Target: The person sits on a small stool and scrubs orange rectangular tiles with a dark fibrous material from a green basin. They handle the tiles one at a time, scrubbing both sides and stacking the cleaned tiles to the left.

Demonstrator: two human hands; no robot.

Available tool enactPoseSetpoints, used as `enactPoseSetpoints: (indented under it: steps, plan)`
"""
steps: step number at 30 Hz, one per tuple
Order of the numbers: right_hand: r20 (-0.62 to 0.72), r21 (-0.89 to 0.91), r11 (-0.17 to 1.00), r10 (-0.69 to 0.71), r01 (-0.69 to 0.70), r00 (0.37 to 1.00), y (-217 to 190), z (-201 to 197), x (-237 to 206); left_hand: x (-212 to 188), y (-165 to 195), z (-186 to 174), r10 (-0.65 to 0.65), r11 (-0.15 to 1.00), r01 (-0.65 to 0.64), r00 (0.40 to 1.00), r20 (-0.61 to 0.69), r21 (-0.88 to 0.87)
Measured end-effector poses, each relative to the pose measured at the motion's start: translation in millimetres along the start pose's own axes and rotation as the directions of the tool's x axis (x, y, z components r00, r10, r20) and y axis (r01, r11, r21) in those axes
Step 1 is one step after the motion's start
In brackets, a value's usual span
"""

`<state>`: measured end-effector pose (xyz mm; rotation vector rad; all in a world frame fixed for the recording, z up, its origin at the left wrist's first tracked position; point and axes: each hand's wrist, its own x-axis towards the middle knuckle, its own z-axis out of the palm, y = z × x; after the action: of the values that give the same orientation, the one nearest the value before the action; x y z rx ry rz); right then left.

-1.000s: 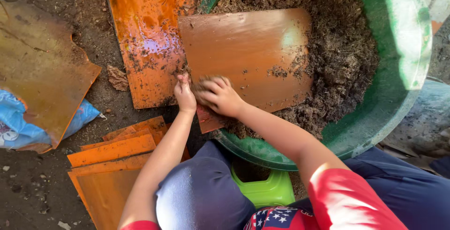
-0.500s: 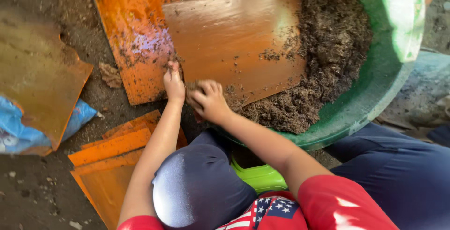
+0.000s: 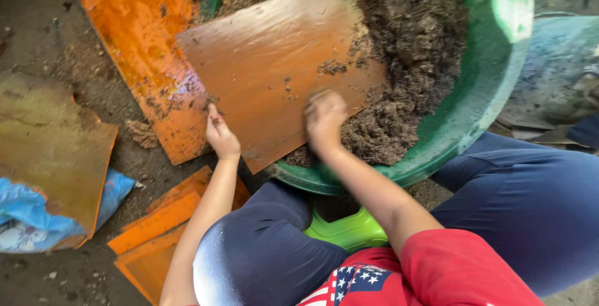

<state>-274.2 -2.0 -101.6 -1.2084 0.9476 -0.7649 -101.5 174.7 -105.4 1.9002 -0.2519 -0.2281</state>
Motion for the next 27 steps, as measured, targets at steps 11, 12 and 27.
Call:
enactPoseSetpoints:
  steps: [11, 12, 27]
  plan:
    - [0.94, -0.176, 0.493, -0.174, 0.852, 0.294, -1, 21, -31, -2, -3, -8, -0.017, 0.999, 0.015, 0.999, 0.038, 0.046]
    - [0.946, -0.102, 0.507, -0.216, 0.856, 0.241, 2, 7, -16, -2, -4, -9, -0.021, 0.998, 0.019, 0.999, 0.027, 0.061]
    - [0.97, 0.202, 0.493, -0.221, 0.846, -0.103, 8, 12, 5, 0, -9, -8, 0.048, 0.987, -0.054, 0.998, 0.043, 0.152]
